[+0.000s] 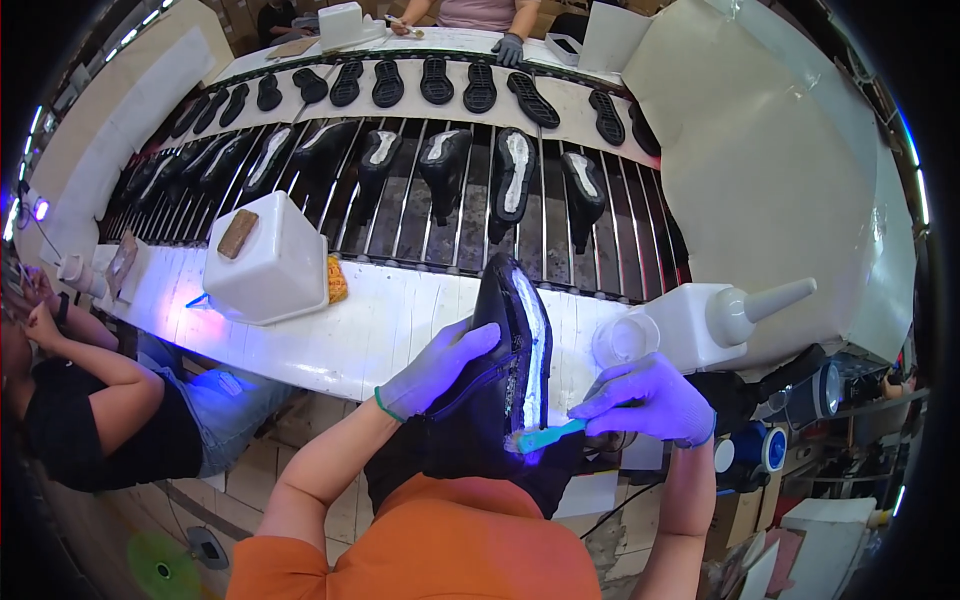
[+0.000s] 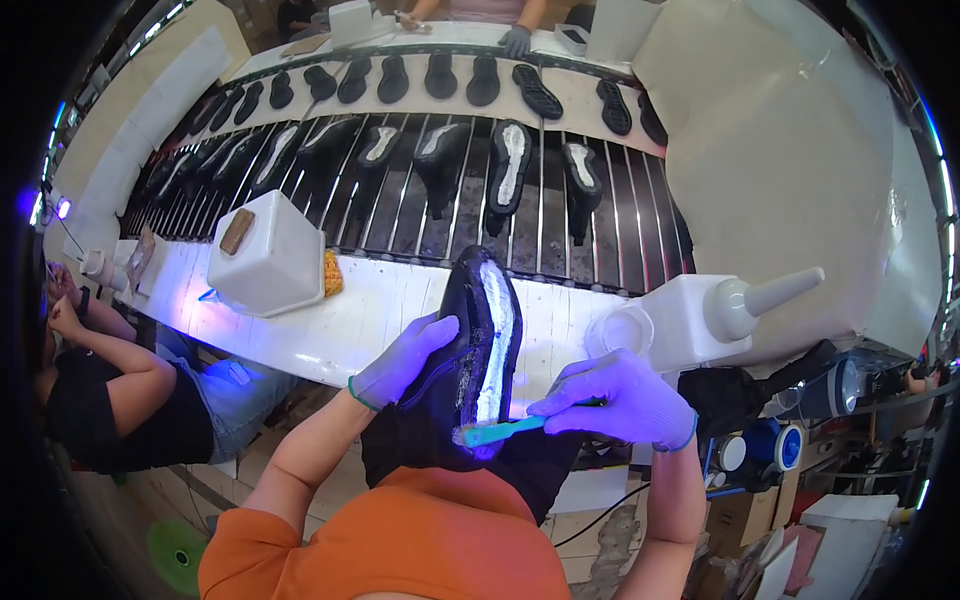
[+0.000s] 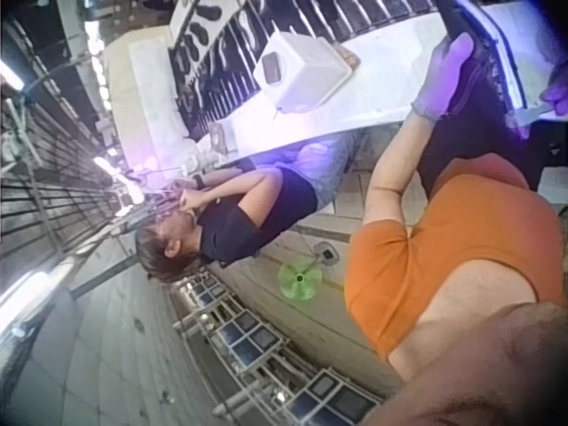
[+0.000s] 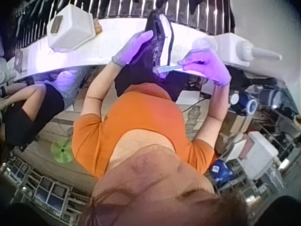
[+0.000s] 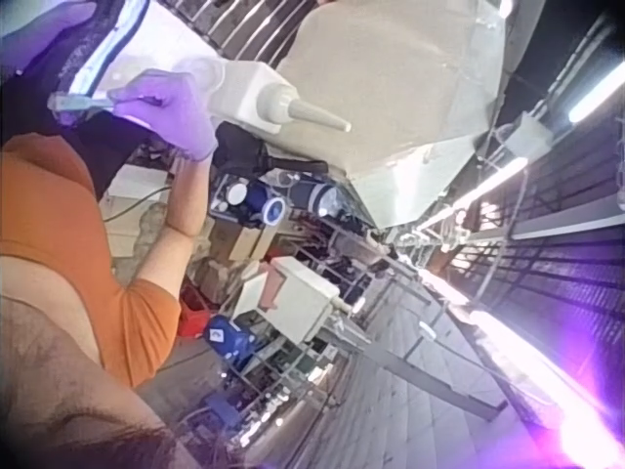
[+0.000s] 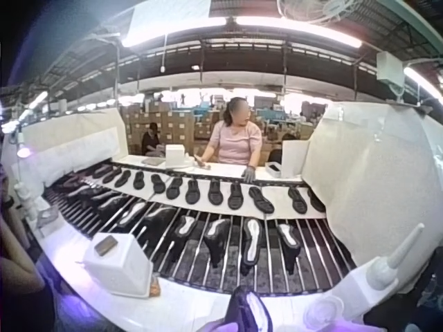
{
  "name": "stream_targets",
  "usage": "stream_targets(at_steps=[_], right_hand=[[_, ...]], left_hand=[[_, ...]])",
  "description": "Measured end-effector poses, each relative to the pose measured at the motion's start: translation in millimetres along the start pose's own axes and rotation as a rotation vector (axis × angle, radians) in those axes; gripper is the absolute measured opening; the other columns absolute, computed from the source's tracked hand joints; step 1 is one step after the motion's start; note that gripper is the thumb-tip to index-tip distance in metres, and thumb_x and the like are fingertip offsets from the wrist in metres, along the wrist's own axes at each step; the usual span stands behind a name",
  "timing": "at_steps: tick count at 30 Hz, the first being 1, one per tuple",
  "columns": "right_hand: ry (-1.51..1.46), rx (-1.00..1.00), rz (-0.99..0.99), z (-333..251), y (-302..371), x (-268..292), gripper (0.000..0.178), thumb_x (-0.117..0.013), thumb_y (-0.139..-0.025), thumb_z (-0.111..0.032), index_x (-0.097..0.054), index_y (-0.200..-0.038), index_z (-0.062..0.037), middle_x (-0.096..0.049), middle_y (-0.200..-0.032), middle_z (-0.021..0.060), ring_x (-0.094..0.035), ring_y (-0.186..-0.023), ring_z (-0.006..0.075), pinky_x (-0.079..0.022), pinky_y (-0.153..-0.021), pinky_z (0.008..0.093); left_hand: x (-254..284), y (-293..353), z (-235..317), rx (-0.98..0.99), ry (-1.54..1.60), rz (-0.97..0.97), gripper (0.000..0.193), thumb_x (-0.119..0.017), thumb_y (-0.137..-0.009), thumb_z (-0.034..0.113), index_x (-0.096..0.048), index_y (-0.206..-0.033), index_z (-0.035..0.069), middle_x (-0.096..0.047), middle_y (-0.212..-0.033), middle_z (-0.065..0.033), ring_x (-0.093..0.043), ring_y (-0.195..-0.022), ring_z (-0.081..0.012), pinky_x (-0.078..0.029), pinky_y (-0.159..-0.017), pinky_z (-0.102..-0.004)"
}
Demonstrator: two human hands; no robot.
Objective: Applying sealant or glue to the soles of sneakers using a brush on an assembly line.
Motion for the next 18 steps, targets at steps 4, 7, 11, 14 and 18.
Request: stream_targets(at_steps=[4, 7, 11, 14, 18], right_hand=[[-0.001, 0.014, -0.049, 6, -4, 3, 0.020, -0.078, -0.078, -0.009, -0.075, -0.097, -0.0032, -0.072, -0.084, 0.0073, -0.068, -0.074, 0.0165, -0.051, -0.067, 0.0276], [-0.017, -0.022, -0.084, 7, -8, 2, 0.020, -0.079, -0.077, -0.009, -0.075, -0.096, -0.0032, -0.072, -0.083, 0.0071, -0.068, -0.073, 0.0154, -0.051, -0.067, 0.0275], [-0.016, -0.078, -0.127, 13, -15, 2, 0.020, -0.079, -0.076, -0.008, -0.075, -0.095, -0.0030, -0.072, -0.083, 0.0069, -0.068, -0.074, 0.0145, -0.051, -0.066, 0.0272], [-0.065, -0.042, -0.107, 18, -18, 2, 0.020, -0.079, -0.076, -0.007, -0.075, -0.095, -0.0029, -0.072, -0.083, 0.0069, -0.068, -0.074, 0.0143, -0.051, -0.067, 0.0268], [-0.080, -0.075, -0.121, 24, -21, 3, 0.021, -0.080, -0.075, -0.006, -0.075, -0.094, -0.0024, -0.072, -0.084, 0.0074, -0.069, -0.077, 0.0150, -0.052, -0.071, 0.0270]], left_hand=[[-1, -9, -15, 0.149, 0.080, -0.070, 0.046, -0.053, -0.097, 0.040, -0.057, -0.120, 0.000, -0.065, -0.103, -0.0050, -0.062, -0.086, -0.0102, -0.051, -0.079, -0.0252], [-7, -3, -15, 0.285, 0.029, -0.016, 0.046, -0.051, -0.097, 0.041, -0.061, -0.117, 0.001, -0.067, -0.103, -0.0067, -0.064, -0.082, -0.0119, -0.053, -0.076, -0.0257], [-3, -13, -60, 0.470, 0.308, -0.047, 0.042, -0.050, -0.098, 0.040, -0.061, -0.117, 0.004, -0.069, -0.100, -0.0070, -0.066, -0.079, -0.0140, -0.055, -0.073, -0.0266], [0, -17, -85, 0.423, 0.379, -0.178, 0.044, -0.050, -0.099, 0.036, -0.053, -0.129, 0.004, -0.063, -0.120, -0.0114, -0.064, -0.102, -0.0166, -0.051, -0.093, -0.0310], [-22, -2, -85, 0.490, 0.557, -0.234, 0.040, -0.053, -0.099, 0.032, -0.055, -0.129, 0.007, -0.061, -0.121, -0.0081, -0.062, -0.104, -0.0148, -0.050, -0.093, -0.0279]])
Point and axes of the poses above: each hand's wrist, its own y-axis away from the middle knuckle, its own x-axis out of the back of the hand, z = x × y, the point moved 4 cm from there along -y, towards the middle knuckle
